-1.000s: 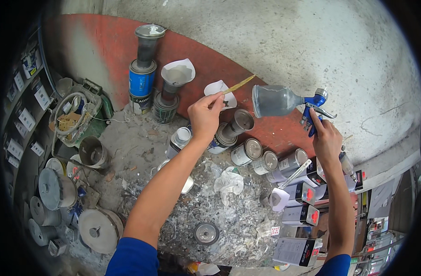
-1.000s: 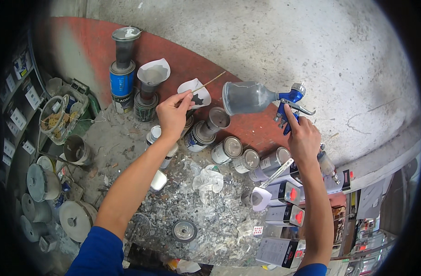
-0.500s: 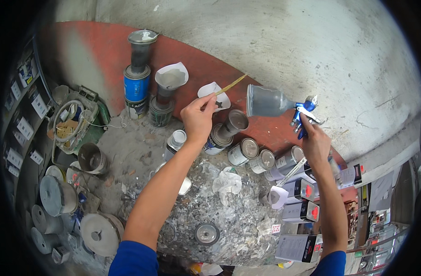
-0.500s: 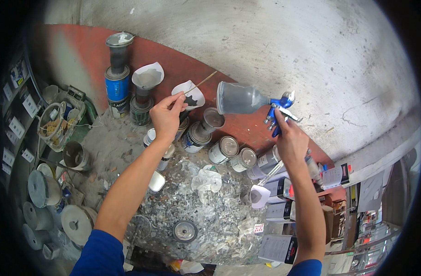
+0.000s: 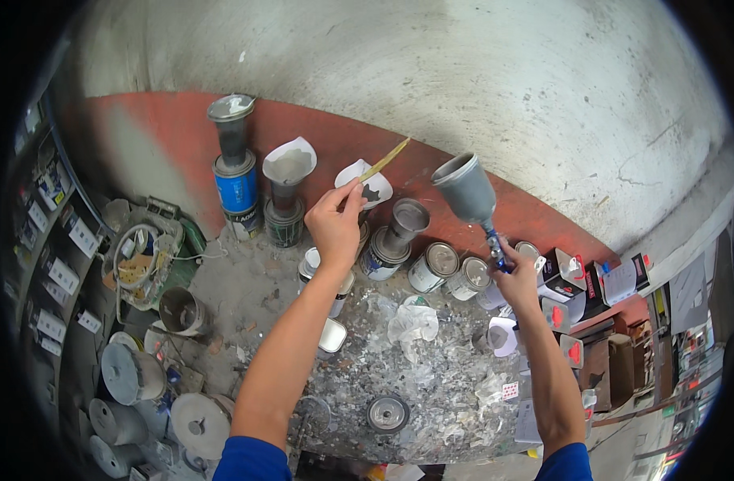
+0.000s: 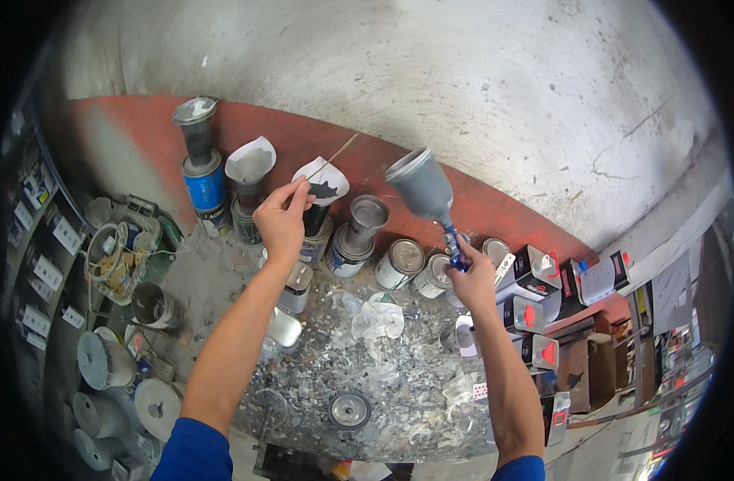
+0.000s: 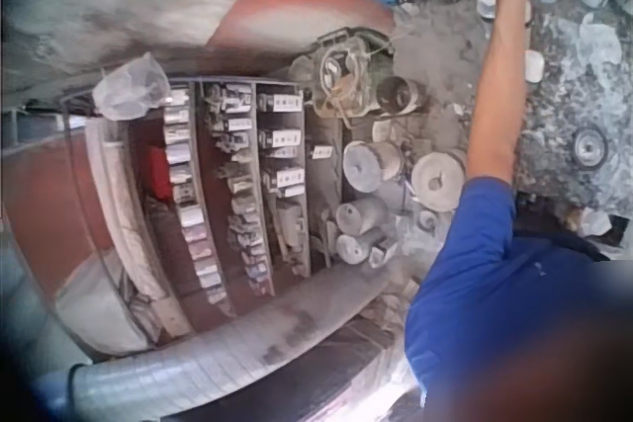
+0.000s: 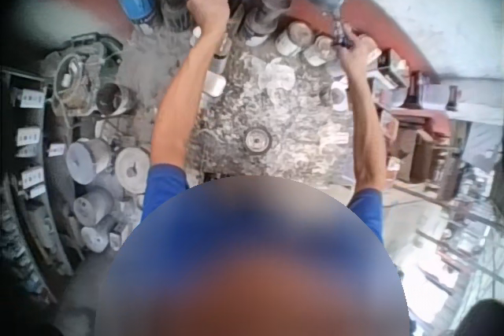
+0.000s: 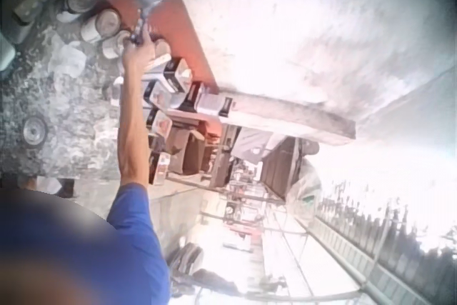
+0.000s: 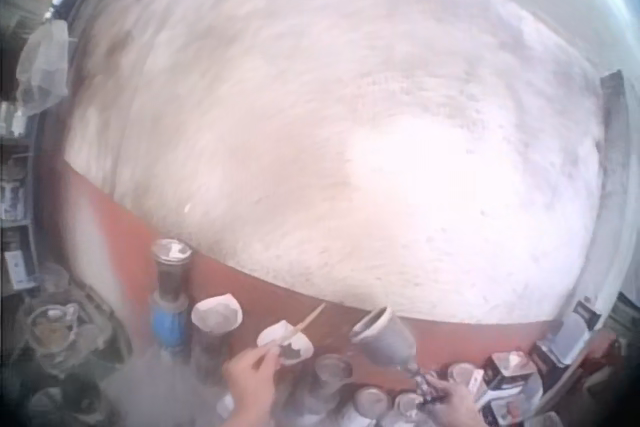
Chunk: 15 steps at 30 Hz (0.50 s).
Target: The person uses a blue spray gun to apply paint to a car bumper that is masked with newspaper and tape. After spraying, the person walks to a workbench, pours paint into the spray gun cup, and stirs the mixture with a stick.
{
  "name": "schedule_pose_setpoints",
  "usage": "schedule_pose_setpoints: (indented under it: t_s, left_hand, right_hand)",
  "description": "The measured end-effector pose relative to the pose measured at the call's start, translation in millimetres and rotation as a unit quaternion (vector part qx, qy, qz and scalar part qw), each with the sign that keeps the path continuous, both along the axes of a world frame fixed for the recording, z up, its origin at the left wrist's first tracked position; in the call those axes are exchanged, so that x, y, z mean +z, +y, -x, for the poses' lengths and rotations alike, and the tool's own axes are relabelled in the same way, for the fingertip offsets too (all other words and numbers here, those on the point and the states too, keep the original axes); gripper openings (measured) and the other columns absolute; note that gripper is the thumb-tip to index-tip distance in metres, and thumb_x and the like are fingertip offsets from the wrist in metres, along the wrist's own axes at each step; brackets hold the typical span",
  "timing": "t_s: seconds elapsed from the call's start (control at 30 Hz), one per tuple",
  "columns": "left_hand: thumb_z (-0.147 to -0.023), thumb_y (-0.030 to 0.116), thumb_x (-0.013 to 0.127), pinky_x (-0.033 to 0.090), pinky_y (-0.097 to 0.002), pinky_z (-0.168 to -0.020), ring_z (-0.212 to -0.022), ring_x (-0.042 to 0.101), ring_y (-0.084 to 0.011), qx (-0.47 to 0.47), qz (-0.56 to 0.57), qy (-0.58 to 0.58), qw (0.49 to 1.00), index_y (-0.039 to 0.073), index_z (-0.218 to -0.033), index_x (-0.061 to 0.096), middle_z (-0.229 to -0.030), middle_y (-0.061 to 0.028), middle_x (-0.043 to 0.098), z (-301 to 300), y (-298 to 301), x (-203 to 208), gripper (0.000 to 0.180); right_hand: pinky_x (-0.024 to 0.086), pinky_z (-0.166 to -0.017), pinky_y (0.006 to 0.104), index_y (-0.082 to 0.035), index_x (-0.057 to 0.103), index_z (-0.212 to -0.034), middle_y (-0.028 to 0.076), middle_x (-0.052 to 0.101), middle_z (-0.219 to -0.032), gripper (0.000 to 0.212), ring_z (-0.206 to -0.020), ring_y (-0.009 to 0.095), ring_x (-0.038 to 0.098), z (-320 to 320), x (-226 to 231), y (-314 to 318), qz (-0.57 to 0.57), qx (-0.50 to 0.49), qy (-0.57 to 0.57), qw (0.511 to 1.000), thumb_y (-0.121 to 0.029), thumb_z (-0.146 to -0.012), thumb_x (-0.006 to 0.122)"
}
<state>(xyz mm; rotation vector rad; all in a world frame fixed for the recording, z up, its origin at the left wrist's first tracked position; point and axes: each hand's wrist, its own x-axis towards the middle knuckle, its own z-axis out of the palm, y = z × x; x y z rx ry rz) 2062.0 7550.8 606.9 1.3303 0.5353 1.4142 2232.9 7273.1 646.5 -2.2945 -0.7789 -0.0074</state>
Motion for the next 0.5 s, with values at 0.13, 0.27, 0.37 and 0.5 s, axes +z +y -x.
schedule_pose_setpoints:
  t_s: [0.13,0.27,0.37,0.5]
  left_hand:
    - [-0.091,0.007,0.068,0.056,-0.0239,-0.065,-0.072,0.070,-0.0121,0.011,-0.037,0.028,0.999,-0.002,-0.103,0.074,-0.085,-0.0085,0.072,-3.3,-4.0,1.3,0.016]
    - [-0.087,0.005,0.068,0.053,-0.0291,-0.065,-0.070,0.068,-0.0180,0.044,-0.173,0.115,0.977,-0.001,-0.098,0.074,-0.081,-0.0113,0.071,-10.7,-13.5,-6.7,0.013]
    - [-0.084,0.006,0.071,0.053,-0.0350,-0.066,-0.074,0.067,-0.0269,0.070,-0.316,0.118,0.939,0.001,-0.095,0.072,-0.084,-0.0121,0.068,-26.1,-19.5,-17.4,0.011]
    - [-0.083,0.007,0.072,0.054,-0.0360,-0.063,-0.073,0.066,-0.0253,0.077,-0.403,0.184,0.893,0.003,-0.093,0.071,-0.082,-0.0088,0.066,-42.8,-29.7,-38.2,0.011]
  right_hand:
    - [0.040,-0.047,0.0241,-0.009,0.056,-0.139,-0.002,0.055,-0.067,0.068,-0.052,0.008,0.048,26.3,-9.1,-4.6,-0.161,0.019,0.275,0.948,0.006,-0.074,0.070]
    - [0.041,-0.046,0.0234,-0.001,0.063,-0.112,0.005,0.065,-0.073,0.030,-0.051,0.009,0.052,71.9,-25.2,-21.5,-0.290,-0.009,0.351,0.890,0.002,-0.082,0.069]
    - [0.044,-0.048,0.0259,-0.002,0.060,-0.097,0.008,0.064,-0.075,0.017,-0.052,0.012,0.054,106.2,-37.1,-48.2,-0.327,-0.037,0.363,0.871,0.000,-0.083,0.070]
    - [0.044,-0.048,0.0278,-0.001,0.057,-0.093,0.011,0.062,-0.075,0.018,-0.053,0.014,0.053,137.0,-48.4,-88.5,-0.353,-0.047,0.388,0.850,0.002,-0.083,0.071]
